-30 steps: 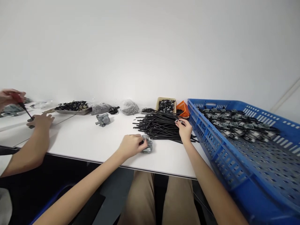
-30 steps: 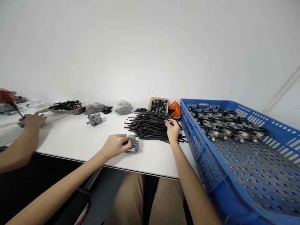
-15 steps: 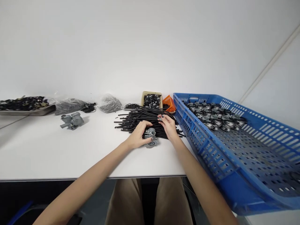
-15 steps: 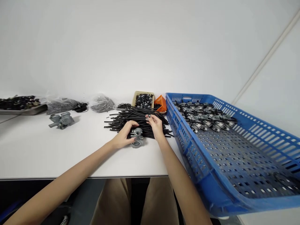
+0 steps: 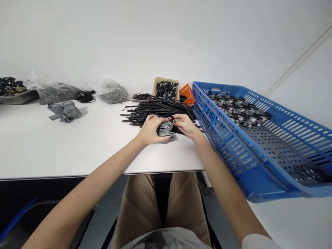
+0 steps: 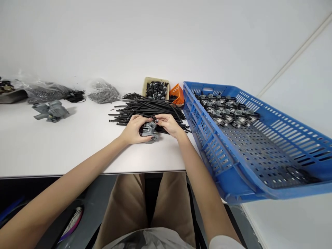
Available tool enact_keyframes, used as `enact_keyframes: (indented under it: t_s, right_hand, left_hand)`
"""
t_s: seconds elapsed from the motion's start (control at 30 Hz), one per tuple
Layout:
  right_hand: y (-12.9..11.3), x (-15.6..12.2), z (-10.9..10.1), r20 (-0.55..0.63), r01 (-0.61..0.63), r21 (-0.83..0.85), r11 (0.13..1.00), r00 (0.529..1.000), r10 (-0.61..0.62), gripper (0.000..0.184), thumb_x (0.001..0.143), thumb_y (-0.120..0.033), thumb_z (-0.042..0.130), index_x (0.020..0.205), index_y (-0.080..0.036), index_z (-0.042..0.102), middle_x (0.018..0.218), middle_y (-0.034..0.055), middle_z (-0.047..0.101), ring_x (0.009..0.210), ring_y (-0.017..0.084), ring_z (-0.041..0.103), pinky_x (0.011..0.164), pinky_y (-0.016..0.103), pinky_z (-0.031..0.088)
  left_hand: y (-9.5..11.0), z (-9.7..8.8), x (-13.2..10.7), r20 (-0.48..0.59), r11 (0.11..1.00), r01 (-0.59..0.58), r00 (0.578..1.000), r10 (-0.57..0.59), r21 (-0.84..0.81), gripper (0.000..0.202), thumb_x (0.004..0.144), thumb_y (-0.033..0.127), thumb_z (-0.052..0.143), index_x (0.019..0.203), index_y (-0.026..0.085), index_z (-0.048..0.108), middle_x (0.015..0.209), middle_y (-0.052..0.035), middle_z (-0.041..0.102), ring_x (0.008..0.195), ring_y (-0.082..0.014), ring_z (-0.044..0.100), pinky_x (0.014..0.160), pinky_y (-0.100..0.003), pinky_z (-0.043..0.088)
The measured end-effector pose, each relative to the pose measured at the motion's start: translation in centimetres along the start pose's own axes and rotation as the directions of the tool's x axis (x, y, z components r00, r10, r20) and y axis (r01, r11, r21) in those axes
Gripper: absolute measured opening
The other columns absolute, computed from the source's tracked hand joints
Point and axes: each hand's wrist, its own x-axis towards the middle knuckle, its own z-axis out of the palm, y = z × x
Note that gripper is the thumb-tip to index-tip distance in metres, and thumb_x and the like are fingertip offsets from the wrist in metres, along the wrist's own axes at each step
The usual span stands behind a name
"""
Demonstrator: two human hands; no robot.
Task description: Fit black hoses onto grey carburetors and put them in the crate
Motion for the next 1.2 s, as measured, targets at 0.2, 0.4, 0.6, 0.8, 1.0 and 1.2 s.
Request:
enact_keyframes:
  t_s: [0.2, 0.4, 0.6, 0.8, 1.0, 1.2]
  right_hand:
    - [0.6, 0.0, 0.8, -0.058, 0.010, 0.039, 0.999, 0.998, -0.008, 0.038, 0.057, -0.044, 0.094, 0.084, -0.024, 0.076, 0.081, 0.0004, 0.076, 0.070, 0.014, 0.060, 0.061, 0.025, 0.043]
    - [0.0, -0.3, 1.6, -0.044, 0.022, 0.116, 0.993, 0.999, -0.017, 0.040, 0.061, -0.046, 0.093, 0.085, -0.024, 0.071, 0.086, 0.0005, 0.078, 0.065, 0.011, 0.057, 0.054, 0.022, 0.039]
    - [-0.1, -0.6, 1.3, 0.072, -0.058, 0.019, 0.998, 0.996, 0.057, 0.045, 0.063, -0.047, 0.092, 0.091, -0.023, 0.066, 0.089, 0.0010, 0.077, 0.075, 0.015, 0.065, 0.070, 0.026, 0.049]
    - [-0.5, -0.6, 1.4, 0.082, -0.078, -0.005, 0.997, 0.994, 0.078, 0.049, 0.063, -0.050, 0.091, 0.093, -0.023, 0.065, 0.087, 0.0017, 0.075, 0.075, 0.016, 0.066, 0.071, 0.027, 0.050]
    - [-0.2, -0.3, 1.5, 0.076, -0.060, 0.011, 0.998, 0.995, 0.059, 0.048, 0.061, -0.047, 0.093, 0.091, -0.023, 0.065, 0.086, -0.0002, 0.072, 0.073, 0.014, 0.062, 0.064, 0.023, 0.046]
    - [-0.4, -0.4, 1.4, 0.111, -0.060, 0.042, 0.997, 0.992, 0.055, 0.044, 0.062, -0.043, 0.093, 0.094, -0.022, 0.072, 0.087, -0.0009, 0.071, 0.073, 0.012, 0.059, 0.065, 0.022, 0.047]
  left_hand:
    - [0.5, -0.3, -0.1, -0.010, 0.999, 0.033, 0.999, -0.033, 0.019, 0.067, 0.072, 0.057, 0.069, 0.126, 0.018, 0.062, 0.116, -0.0123, 0.074, 0.102, -0.0311, 0.067, 0.100, -0.048, 0.037]
    - [0.6, -0.6, 0.1, 0.002, 0.998, 0.053, 0.999, -0.053, 0.019, 0.053, 0.072, 0.055, 0.068, 0.113, 0.020, 0.066, 0.111, -0.0090, 0.076, 0.098, -0.0293, 0.068, 0.100, -0.047, 0.037]
    - [0.4, -0.5, 0.0, 0.000, 0.997, 0.079, 0.997, -0.079, 0.017, 0.058, 0.073, 0.057, 0.065, 0.116, 0.018, 0.066, 0.112, -0.0099, 0.076, 0.101, -0.0311, 0.067, 0.101, -0.048, 0.037]
    - [0.6, -0.6, 0.1, 0.004, 0.993, 0.118, 0.993, -0.118, 0.003, 0.050, 0.076, 0.058, 0.062, 0.107, 0.019, 0.066, 0.104, -0.0077, 0.076, 0.096, -0.0293, 0.068, 0.101, -0.047, 0.037]
    - [0.5, -0.5, 0.2, 0.019, 0.986, 0.164, 0.986, -0.164, -0.010, 0.044, 0.076, 0.055, 0.063, 0.103, 0.020, 0.063, 0.102, -0.0064, 0.075, 0.095, -0.0286, 0.068, 0.102, -0.046, 0.036]
    - [0.4, -0.4, 0.2, 0.028, 0.986, 0.164, 0.986, -0.164, 0.016, 0.047, 0.077, 0.057, 0.062, 0.105, 0.019, 0.063, 0.105, -0.0079, 0.075, 0.098, -0.0300, 0.068, 0.102, -0.047, 0.037]
